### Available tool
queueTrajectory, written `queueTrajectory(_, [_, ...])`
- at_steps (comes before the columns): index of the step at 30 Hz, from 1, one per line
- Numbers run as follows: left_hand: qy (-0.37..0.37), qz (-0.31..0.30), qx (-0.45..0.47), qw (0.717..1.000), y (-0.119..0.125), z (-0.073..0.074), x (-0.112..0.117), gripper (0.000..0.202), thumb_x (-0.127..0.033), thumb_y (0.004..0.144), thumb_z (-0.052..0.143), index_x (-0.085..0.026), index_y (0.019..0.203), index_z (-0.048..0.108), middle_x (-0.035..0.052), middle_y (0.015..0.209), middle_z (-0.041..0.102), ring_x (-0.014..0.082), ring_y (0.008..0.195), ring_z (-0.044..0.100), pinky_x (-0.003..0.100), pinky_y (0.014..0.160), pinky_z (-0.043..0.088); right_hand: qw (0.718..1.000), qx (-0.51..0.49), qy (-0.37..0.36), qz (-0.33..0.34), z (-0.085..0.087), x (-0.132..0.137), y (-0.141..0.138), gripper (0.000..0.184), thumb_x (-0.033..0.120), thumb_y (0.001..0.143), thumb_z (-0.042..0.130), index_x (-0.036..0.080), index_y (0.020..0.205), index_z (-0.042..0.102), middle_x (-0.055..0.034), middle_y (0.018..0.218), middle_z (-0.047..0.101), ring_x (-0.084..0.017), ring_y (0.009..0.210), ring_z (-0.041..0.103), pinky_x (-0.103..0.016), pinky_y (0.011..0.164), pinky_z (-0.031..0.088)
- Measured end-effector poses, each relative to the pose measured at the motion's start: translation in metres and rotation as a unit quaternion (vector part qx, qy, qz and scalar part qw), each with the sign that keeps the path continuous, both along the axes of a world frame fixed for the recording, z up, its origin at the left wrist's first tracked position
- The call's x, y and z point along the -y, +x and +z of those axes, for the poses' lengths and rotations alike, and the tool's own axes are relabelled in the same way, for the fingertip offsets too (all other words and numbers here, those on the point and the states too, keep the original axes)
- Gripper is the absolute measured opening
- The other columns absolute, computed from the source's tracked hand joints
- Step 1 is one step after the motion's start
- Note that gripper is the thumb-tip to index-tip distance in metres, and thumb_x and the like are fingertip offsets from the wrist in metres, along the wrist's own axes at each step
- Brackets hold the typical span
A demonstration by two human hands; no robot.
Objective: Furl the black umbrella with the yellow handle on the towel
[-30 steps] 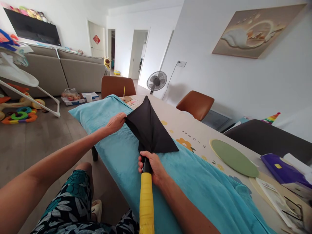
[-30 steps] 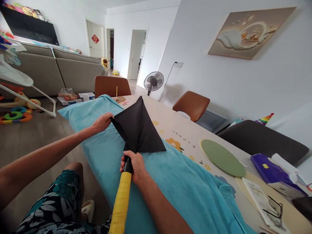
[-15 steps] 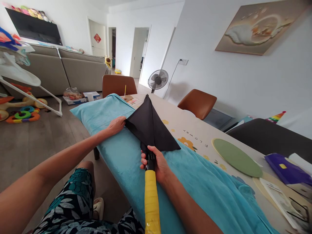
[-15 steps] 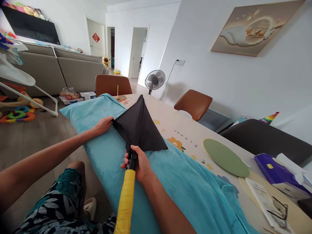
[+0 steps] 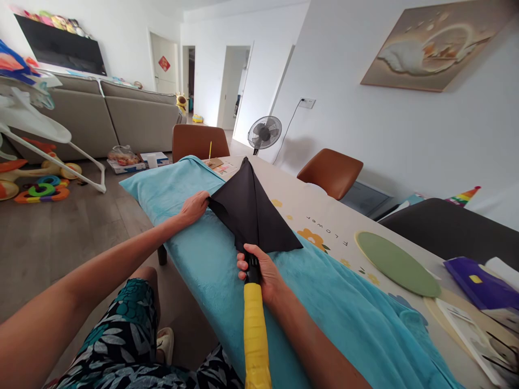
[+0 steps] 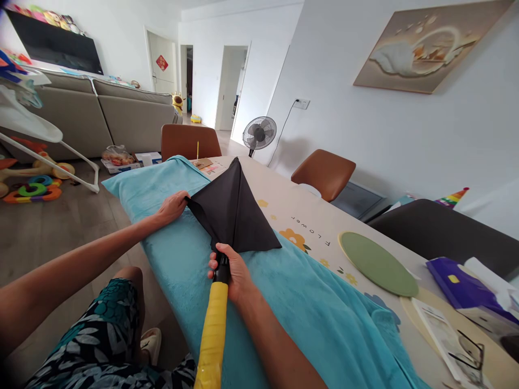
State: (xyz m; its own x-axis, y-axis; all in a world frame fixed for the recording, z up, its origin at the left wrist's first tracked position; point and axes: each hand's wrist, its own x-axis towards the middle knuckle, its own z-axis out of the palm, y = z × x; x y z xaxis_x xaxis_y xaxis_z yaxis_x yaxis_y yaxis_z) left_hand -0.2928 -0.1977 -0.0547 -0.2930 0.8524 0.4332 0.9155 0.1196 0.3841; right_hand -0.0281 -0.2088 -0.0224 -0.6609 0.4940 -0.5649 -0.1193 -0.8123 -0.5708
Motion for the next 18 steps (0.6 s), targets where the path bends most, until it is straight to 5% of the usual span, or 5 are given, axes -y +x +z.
queueTrajectory(12, [-0.043, 0.001, -0.031, 0.999, -0.001, -0.003, -0.003, 0.017, -0.015, 0.077, 0.035, -0.019, 0.07, 0.05, 0.0057, 0.078, 0.058, 0.0194, 0.079, 0.054, 0.03, 0.07, 0.04, 0.993, 0.101, 0.06, 0.008, 0.008, 0.001, -0.002, 0.01, 0.018, 0.072, 0.059, 0.012, 0.066, 0.053, 0.0009, 0.051, 0.051, -0.007, 0.038, 0.045, -0.017, 0.031, 0.038])
queueTrajectory(18, [0.081, 0.076, 0.071, 0.991, 0.006, 0.012, 0.001, 0.026, -0.011, 0.076, 0.033, -0.019, 0.082, 0.056, 0.0039, 0.092, 0.062, 0.0175, 0.092, 0.054, 0.03, 0.083, 0.041, 0.982, 0.147, 0.118, 0.003, 0.004, 0.001, -0.003, 0.018, 0.02, 0.069, 0.065, 0.012, 0.06, 0.052, 0.0, 0.05, 0.051, -0.009, 0.04, 0.048, -0.02, 0.03, 0.04])
